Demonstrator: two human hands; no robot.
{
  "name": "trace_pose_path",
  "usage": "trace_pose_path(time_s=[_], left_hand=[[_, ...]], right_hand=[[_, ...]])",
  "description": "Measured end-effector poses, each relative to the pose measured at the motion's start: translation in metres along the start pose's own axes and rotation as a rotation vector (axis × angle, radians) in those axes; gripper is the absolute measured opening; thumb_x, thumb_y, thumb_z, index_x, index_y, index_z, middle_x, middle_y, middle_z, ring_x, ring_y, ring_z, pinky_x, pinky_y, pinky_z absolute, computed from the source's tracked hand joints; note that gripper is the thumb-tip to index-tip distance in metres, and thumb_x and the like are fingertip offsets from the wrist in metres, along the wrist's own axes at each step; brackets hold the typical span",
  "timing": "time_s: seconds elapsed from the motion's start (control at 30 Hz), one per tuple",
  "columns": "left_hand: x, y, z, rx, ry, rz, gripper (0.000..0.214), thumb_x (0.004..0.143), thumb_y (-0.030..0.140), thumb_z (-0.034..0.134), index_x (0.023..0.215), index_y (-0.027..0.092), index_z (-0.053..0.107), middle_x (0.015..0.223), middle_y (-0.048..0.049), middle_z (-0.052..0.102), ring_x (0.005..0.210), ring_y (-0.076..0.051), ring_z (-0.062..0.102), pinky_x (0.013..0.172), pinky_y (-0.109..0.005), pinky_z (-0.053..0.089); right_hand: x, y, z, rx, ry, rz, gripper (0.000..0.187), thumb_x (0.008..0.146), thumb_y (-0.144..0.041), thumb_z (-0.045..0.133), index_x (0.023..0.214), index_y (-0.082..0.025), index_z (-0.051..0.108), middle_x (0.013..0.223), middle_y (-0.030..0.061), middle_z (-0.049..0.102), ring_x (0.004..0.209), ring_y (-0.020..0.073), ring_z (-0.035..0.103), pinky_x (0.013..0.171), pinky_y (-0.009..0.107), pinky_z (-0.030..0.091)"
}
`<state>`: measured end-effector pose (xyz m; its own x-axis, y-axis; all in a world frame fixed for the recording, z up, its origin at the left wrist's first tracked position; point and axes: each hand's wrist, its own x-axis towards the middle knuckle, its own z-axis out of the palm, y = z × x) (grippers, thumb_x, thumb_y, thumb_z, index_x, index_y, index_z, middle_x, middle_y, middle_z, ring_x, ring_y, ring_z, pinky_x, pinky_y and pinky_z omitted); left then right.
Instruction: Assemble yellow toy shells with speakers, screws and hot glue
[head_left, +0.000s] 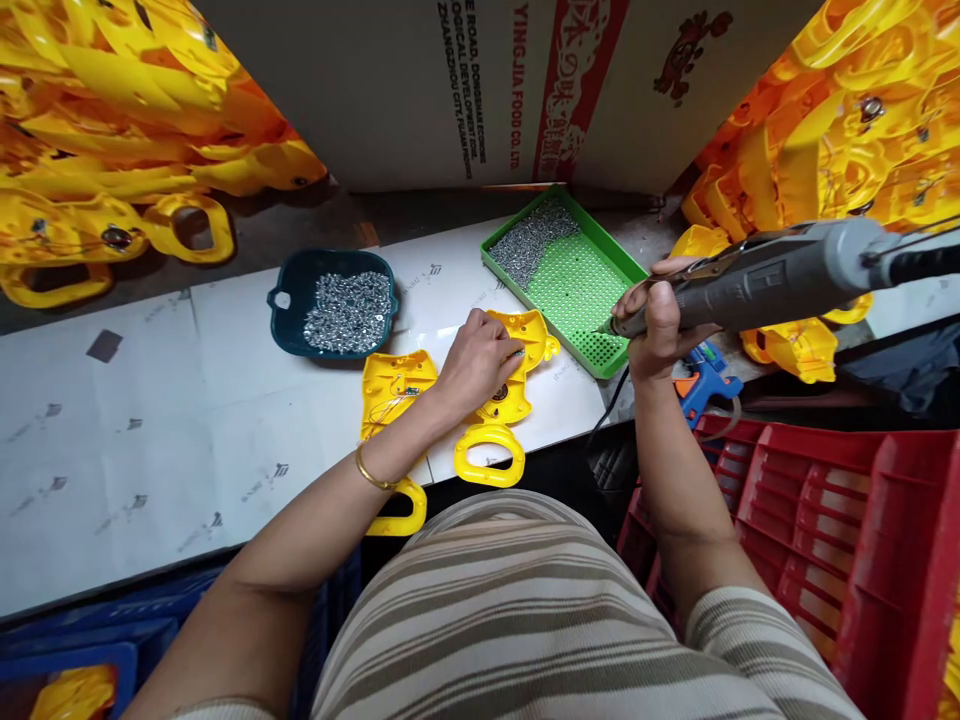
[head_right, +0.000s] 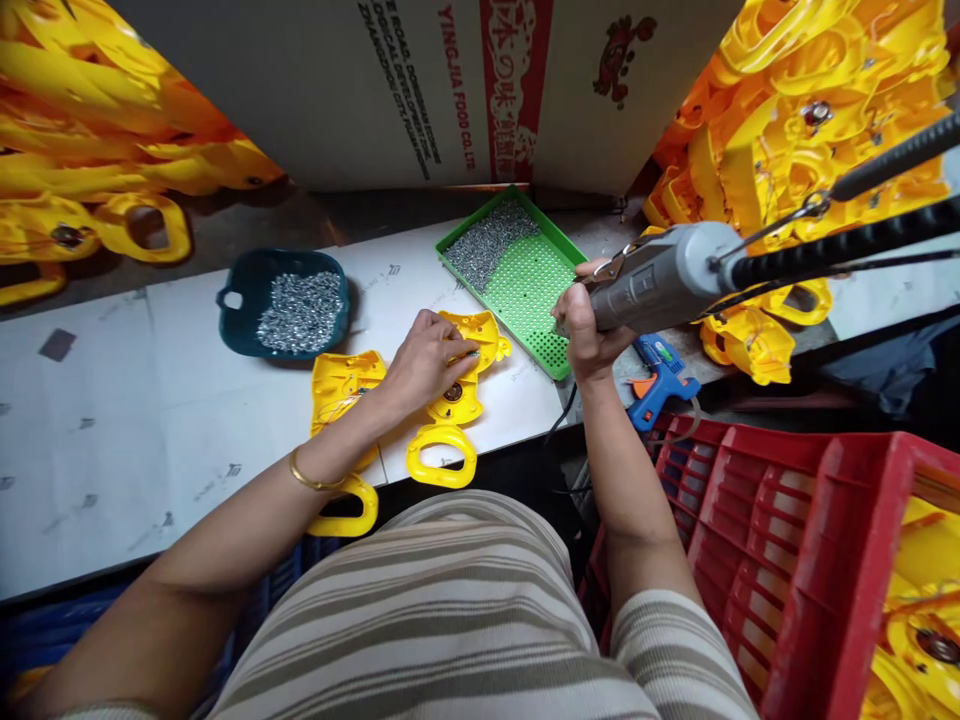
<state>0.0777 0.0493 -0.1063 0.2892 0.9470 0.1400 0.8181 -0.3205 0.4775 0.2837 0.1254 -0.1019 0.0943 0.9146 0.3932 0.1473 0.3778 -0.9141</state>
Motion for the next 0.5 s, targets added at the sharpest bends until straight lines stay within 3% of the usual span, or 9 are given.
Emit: trace_pose_path(time_s=[0.1,0.23,0.4,0.5], left_hand=[[0.000,0.000,0.001,0.005,-0.004,-0.007,0.018,0.088,0.025,0.062,0.095,0.018,0.076,0.081,-0.0093,0.060,0.091,-0.026,0.043,0.074,-0.038,0.042],[0.000,0.000,0.001,0.000,-0.006,-0.010,0.016,0.086,0.023,0.064,0.094,0.017,0.076,0.081,-0.0090,0.060,0.091,-0.026,0.043,0.075,-0.037,0.042],[0.001,0.000,0.001,-0.009,0.004,-0.007,0.015,0.087,0.024,0.063,0.091,0.017,0.076,0.080,-0.0084,0.060,0.090,-0.025,0.043,0.075,-0.037,0.041],[0.002,0.001,0.000,-0.009,-0.011,-0.009,0.017,0.089,0.024,0.061,0.086,0.017,0.076,0.079,-0.0085,0.059,0.090,-0.025,0.043,0.076,-0.037,0.041]], right_hand=[[0.000,0.005,-0.001,0.003,-0.039,-0.027,0.050,0.086,-0.067,0.035,0.123,-0.034,0.045,0.075,0.0041,0.051,0.058,0.0240,0.053,0.062,0.044,0.046],[0.002,0.001,0.000,-0.024,0.005,-0.005,0.048,0.085,-0.067,0.038,0.118,-0.033,0.047,0.070,0.0027,0.050,0.053,0.0226,0.050,0.058,0.044,0.047],[0.002,-0.014,0.003,-0.046,0.010,0.040,0.050,0.080,-0.072,0.043,0.108,-0.031,0.051,0.060,0.0006,0.044,0.051,0.0207,0.048,0.056,0.043,0.047],[0.000,-0.030,0.005,0.045,0.011,0.000,0.042,0.080,-0.063,0.053,0.107,-0.030,0.053,0.064,-0.0005,0.044,0.051,0.0187,0.048,0.057,0.040,0.044]])
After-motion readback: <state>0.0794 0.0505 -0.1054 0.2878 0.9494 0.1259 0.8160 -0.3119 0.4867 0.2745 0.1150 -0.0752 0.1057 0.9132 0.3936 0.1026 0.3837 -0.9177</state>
